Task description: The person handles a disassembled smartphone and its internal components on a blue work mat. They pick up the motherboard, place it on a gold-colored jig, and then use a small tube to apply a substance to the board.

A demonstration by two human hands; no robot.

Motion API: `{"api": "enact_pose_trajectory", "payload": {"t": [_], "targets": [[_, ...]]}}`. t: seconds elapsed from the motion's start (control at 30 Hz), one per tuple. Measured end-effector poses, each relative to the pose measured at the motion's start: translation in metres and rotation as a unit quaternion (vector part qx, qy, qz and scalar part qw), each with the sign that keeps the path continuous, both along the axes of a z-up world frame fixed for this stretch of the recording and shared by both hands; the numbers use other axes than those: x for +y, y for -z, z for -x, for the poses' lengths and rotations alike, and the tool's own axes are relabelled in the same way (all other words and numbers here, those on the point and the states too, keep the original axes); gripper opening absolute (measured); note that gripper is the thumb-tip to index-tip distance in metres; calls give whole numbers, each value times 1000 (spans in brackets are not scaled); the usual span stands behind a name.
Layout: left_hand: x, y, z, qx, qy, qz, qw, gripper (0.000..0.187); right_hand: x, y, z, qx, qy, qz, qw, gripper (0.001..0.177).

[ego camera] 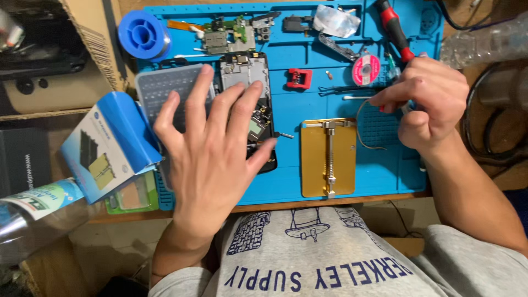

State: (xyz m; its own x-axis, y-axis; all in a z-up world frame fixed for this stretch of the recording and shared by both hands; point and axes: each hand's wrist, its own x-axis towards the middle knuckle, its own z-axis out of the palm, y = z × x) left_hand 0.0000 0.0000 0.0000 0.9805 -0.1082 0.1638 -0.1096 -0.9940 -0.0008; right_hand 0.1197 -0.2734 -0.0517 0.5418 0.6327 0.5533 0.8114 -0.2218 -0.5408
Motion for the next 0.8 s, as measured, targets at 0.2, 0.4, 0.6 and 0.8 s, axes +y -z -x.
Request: {"api": "enact_pose_trajectory", "payload": {"t": [0.2, 0.4, 0.6, 0.8], "targets": [[-3, -2, -2, 0, -6, 12, 1000, 72, -6, -6, 2, -16, 22, -31, 999, 72], [-5, -4, -3, 1, -10, 13, 1000, 70, -11, -12, 3, -22, 12, -18, 1000, 69], [-6, -2, -2, -6, -8, 23, 1000, 61, -17, -12, 2, -35, 1, -3, 999, 67], [-3, -2, -1, -13, -8, 72, 997, 58, -15, -12, 1, -37, -2, -11, 999, 66]]}}
